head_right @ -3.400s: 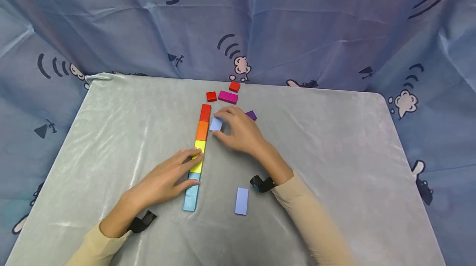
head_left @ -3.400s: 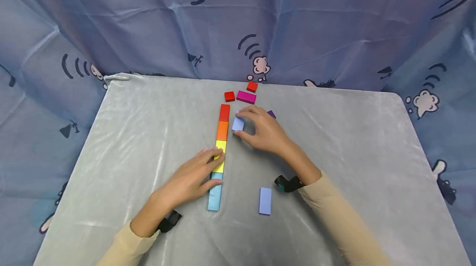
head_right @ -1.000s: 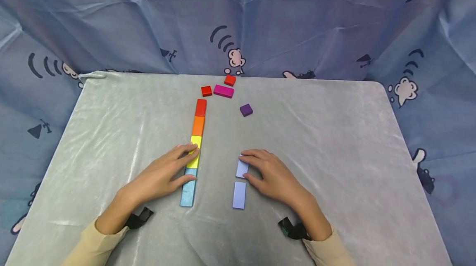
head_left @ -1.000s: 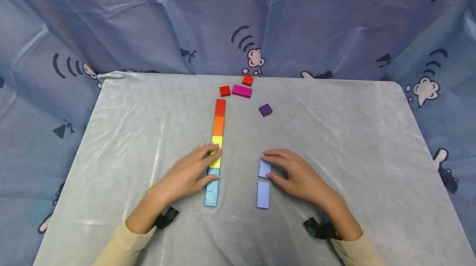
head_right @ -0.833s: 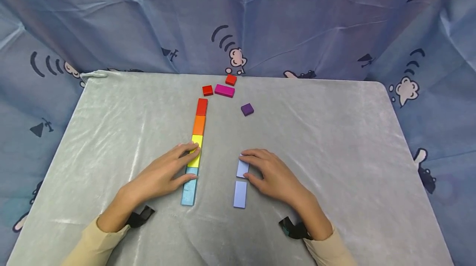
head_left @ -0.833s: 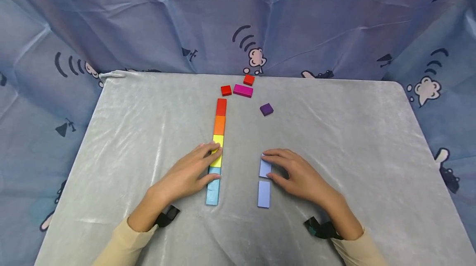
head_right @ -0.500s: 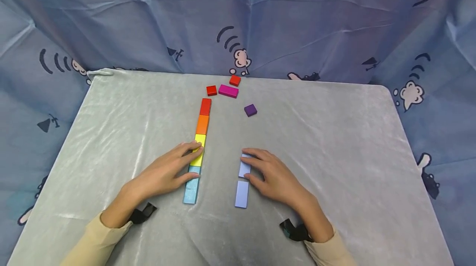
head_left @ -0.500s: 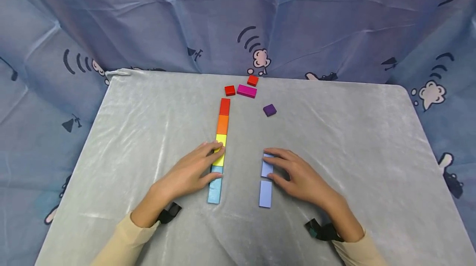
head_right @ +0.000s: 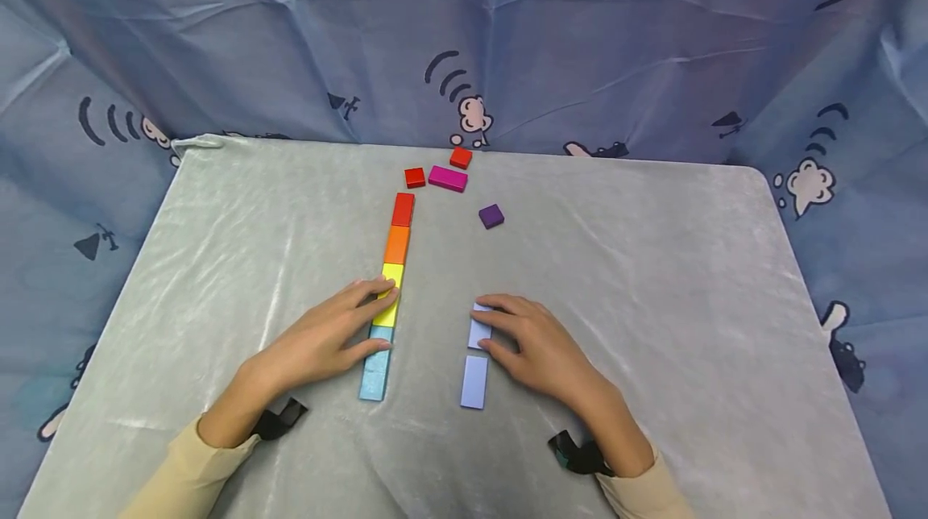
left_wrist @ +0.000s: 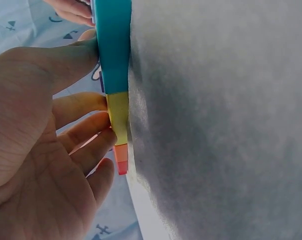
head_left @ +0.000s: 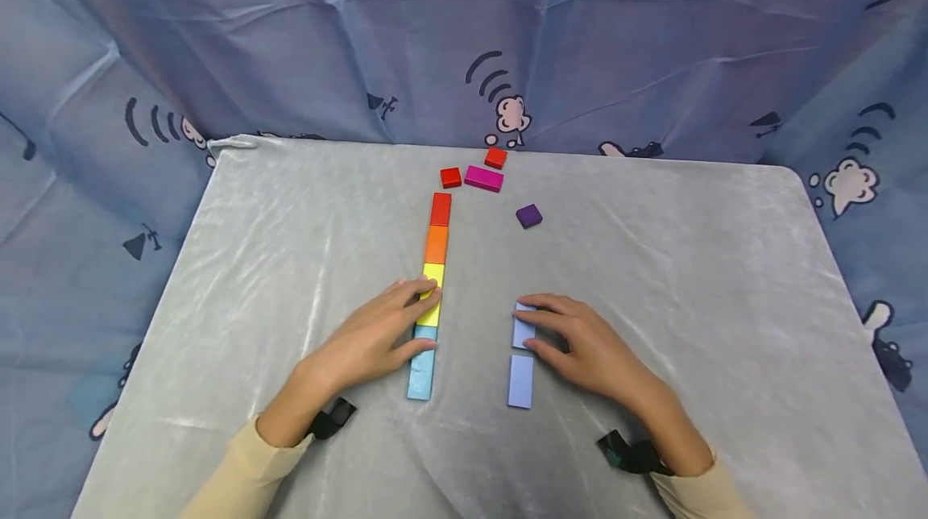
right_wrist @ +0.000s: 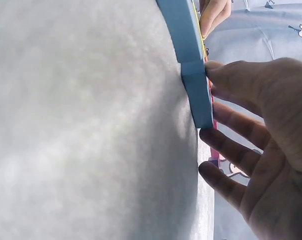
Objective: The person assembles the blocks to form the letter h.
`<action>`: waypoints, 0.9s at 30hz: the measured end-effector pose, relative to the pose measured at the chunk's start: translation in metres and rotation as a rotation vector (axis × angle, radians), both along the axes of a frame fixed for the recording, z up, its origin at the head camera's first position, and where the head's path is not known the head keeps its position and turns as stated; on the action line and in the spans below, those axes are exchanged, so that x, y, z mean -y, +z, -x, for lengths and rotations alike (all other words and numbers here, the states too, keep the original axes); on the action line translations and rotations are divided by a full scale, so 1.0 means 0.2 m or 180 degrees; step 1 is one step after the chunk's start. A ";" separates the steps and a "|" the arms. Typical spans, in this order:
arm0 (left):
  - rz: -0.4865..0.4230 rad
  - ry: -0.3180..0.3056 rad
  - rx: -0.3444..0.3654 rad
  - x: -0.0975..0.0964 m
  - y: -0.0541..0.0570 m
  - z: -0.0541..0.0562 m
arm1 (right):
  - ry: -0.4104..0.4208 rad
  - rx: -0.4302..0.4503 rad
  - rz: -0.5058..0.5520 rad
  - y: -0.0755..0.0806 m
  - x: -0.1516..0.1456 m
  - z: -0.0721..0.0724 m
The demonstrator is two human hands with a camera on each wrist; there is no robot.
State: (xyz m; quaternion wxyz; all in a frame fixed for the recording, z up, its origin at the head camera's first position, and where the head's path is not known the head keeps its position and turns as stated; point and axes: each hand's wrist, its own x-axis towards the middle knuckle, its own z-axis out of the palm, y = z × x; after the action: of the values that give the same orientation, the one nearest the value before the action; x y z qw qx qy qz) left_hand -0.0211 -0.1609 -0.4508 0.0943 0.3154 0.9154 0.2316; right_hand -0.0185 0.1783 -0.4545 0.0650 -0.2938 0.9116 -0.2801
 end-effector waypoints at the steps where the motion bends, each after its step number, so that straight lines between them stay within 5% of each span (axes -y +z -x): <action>1: 0.0000 -0.0006 -0.0003 0.00 0.00 0.00 | -0.0002 0.0021 -0.0014 0.01 0.00 0.00; 27: -0.0010 -0.0020 0.0025 -0.01 0.01 0.01 | 0.0145 0.0225 -0.0047 0.03 -0.01 -0.01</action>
State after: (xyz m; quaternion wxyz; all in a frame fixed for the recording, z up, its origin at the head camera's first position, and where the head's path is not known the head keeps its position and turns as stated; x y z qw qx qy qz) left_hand -0.0222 -0.1587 -0.4493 0.0981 0.3174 0.9137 0.2340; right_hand -0.0168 0.1809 -0.4481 0.1057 -0.3039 0.9038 -0.2821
